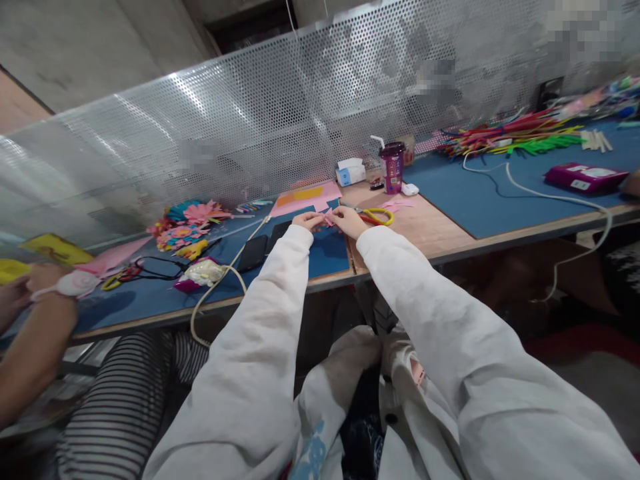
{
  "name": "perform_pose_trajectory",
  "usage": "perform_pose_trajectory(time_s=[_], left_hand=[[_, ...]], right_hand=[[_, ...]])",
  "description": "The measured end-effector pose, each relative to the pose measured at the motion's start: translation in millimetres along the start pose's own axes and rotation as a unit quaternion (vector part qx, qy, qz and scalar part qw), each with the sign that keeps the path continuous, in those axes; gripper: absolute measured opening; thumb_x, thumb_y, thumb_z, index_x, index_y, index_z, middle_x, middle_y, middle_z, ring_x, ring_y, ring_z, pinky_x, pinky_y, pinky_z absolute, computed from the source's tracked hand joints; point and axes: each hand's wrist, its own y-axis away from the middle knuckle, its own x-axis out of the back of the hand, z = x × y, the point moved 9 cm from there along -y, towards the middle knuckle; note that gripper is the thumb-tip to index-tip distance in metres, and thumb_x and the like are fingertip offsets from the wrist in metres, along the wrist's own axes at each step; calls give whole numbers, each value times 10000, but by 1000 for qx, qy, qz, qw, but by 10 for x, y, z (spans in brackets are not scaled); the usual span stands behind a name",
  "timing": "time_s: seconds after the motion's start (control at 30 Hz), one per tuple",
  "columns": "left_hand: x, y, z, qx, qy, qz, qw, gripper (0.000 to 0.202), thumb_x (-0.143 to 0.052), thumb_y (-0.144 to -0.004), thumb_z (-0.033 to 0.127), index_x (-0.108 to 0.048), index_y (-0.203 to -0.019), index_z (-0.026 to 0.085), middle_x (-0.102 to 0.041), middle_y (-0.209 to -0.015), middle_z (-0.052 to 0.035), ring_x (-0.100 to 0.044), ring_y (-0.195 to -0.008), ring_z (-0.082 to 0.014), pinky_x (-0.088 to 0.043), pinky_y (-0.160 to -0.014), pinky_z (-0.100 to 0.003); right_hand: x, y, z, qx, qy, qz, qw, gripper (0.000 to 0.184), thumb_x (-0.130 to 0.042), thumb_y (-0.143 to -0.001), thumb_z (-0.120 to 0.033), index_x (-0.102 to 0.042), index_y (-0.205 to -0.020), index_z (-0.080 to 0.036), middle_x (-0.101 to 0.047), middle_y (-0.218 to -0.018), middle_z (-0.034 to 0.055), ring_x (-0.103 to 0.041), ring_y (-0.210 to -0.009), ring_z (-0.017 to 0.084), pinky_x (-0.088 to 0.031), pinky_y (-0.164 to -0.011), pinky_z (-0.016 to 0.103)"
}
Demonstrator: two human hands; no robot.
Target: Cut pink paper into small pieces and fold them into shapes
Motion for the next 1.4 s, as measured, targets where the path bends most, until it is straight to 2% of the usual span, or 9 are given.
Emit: perform_pose_trajectory(time_s=[0.23, 0.47, 0.7, 0.87, 1.03, 1.13, 1.23, 1.4], left_hand=[[-76, 1, -43, 23, 5, -21, 999, 167, -737, -598, 225, -637, -689, 127, -658, -618, -30, -629, -611, -131, -474, -592, -242], [-142, 24, -71, 26, -31, -55, 998, 176, -735, -588, 248, -625, -664, 133, -674, -647, -36, -643, -664, -145, -477, -608, -249], [-187, 33, -92, 34, -44, -89, 994, 210, -748, -579, 273, -632, -683, 132, -652, -594, -23, -630, -604, -135, -469, -583, -242], [-195, 29, -95, 37, -60, -96, 993, 176, -742, -597, 257, -641, -673, 136, -657, -603, -24, -635, -635, -141, -473, -625, -256], [-214, 12, -127, 45, -67, -114, 990, 151, -738, -607, 228, -637, -666, 133, -642, -576, -21, -627, -612, -137, -466, -636, -262], [-174, -26, -150, 46, -43, -93, 994, 145, -726, -628, 221, -616, -661, 133, -634, -574, -13, -622, -603, -133, -468, -628, -261], [-151, -54, -191, 56, -31, -78, 995, 135, -700, -667, 207, -591, -651, 128, -622, -557, -11, -614, -574, -128, -460, -593, -253], [-175, -47, -197, 67, -1, -92, 994, 124, -644, -715, 144, -540, -650, 129, -622, -557, -14, -614, -533, -124, -439, -530, -229]], right_hand=[[26, -31, 34, 10, -18, 0, 1000, 158, -594, -719, -230, -510, -607, -157, -526, -535, -23, -480, -498, 89, -390, -455, 201], [56, -29, 32, 7, -34, 19, 999, 140, -582, -684, -254, -503, -612, -164, -520, -556, -23, -463, -492, 83, -380, -437, 194], [53, -39, 3, 25, 5, -1, 1000, 142, -587, -649, -251, -520, -575, -150, -478, -499, -38, -415, -466, 77, -346, -463, 216], [34, -53, 14, 21, 2, -6, 1000, 137, -538, -677, -230, -494, -566, -164, -471, -498, -41, -420, -466, 80, -349, -449, 205], [-3, -53, -6, 48, 70, -16, 996, 137, -511, -735, -229, -491, -612, -172, -497, -539, -33, -443, -490, 94, -379, -495, 219], [69, -36, -106, 120, 152, 33, 981, 78, -505, -778, -231, -538, -751, -165, -569, -671, 4, -511, -613, 128, -423, -625, 259], [105, 33, -252, 204, 246, 72, 945, 132, -539, -795, -237, -561, -891, -149, -606, -863, 69, -544, -761, 167, -417, -716, 284], [15, 116, -328, 228, 373, 31, 899, 162, -487, -861, -241, -597, -930, -144, -589, -1010, 123, -550, -892, 210, -401, -720, 285]])
